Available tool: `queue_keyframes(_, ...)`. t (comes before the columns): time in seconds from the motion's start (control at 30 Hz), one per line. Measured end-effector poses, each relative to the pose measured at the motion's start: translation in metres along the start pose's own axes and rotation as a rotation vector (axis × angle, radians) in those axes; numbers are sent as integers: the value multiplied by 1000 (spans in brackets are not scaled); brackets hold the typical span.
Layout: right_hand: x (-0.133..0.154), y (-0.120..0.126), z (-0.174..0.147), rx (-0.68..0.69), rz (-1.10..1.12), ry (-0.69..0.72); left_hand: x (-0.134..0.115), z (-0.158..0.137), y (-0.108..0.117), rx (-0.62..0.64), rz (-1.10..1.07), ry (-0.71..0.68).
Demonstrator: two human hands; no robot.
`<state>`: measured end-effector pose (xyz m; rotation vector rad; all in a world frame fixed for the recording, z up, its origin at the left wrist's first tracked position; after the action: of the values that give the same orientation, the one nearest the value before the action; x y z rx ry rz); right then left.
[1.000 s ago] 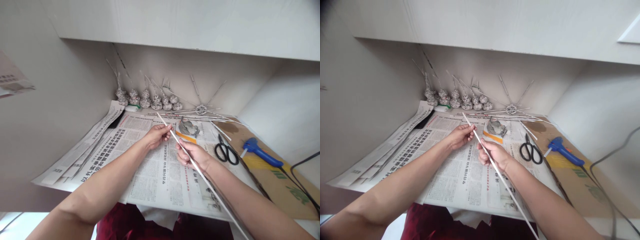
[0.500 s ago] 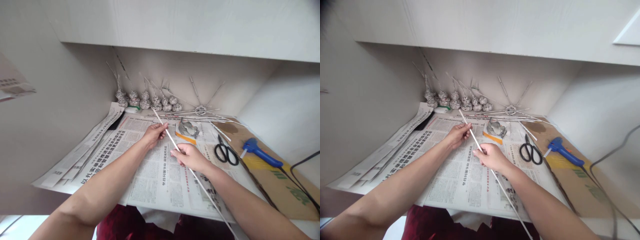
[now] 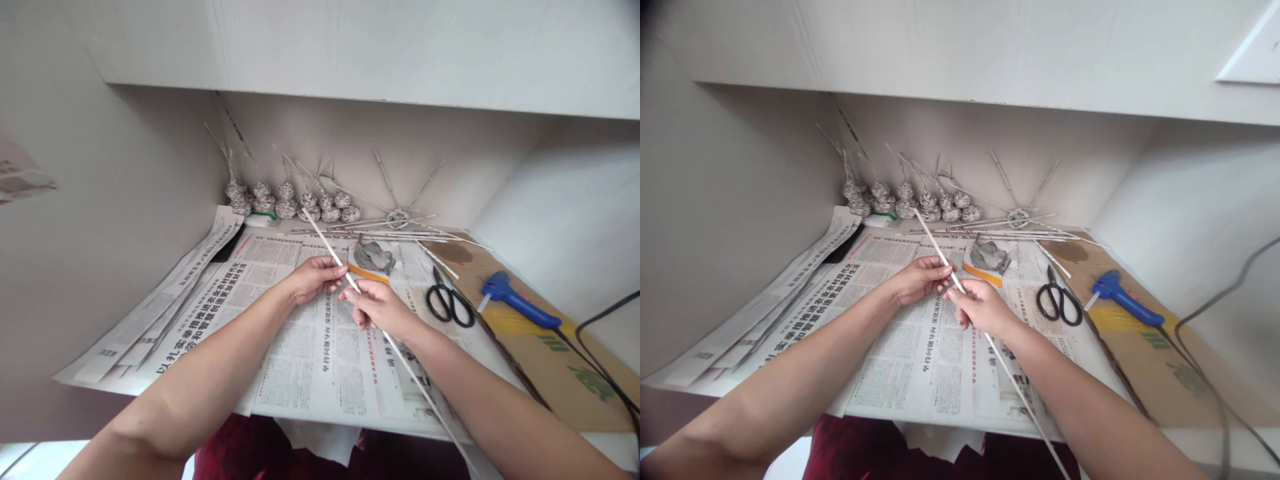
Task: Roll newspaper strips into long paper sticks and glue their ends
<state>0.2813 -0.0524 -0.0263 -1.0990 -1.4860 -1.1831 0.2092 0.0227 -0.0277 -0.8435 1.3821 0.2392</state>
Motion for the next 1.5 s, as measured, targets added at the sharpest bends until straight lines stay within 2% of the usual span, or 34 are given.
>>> queue_keyframes(0.2, 0, 1, -1, 6, 4, -3, -5, 2, 7, -51, -15, -47)
queue_keyframes(0.4, 2, 3, 1, -15, 62, 16, -6, 2, 4, -39, -8, -55)
queue_keyframes(0.57, 5, 9, 0, -132, 53, 42, -7, 1, 5, -37, 11, -71)
queue_keyframes(0.73, 11, 20, -4, -268, -22, 140, -6, 2, 7, -61, 4, -75)
queue_keyframes(1.17, 24, 29, -9, -368, -219, 257, -1, 4, 9, -99, -25, -39)
queue_keyframes(1.27, 33, 54, -9, -476, -300, 288, -2, 4, 10, -127, -36, -36)
queue_keyframes(1.37, 39, 99, -19, -621, -460, 275, -3, 3, 9, -139, -47, -32)
queue_keyframes(1.43, 42, 135, -40, -738, -664, 249, -4, 2, 8, -145, -58, -29)
queue_keyframes(1.5, 40, 174, -72, -872, -935, 148, -4, 1, 6, -148, -68, -31)
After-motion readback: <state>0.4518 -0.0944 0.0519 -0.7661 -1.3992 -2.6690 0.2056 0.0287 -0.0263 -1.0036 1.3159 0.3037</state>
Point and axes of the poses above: each hand's wrist, its own z-axis towards the middle knuckle, its own y-axis out of the back of the hand, x = y × z, the point moved 9 cm from there along z, towards the middle knuckle
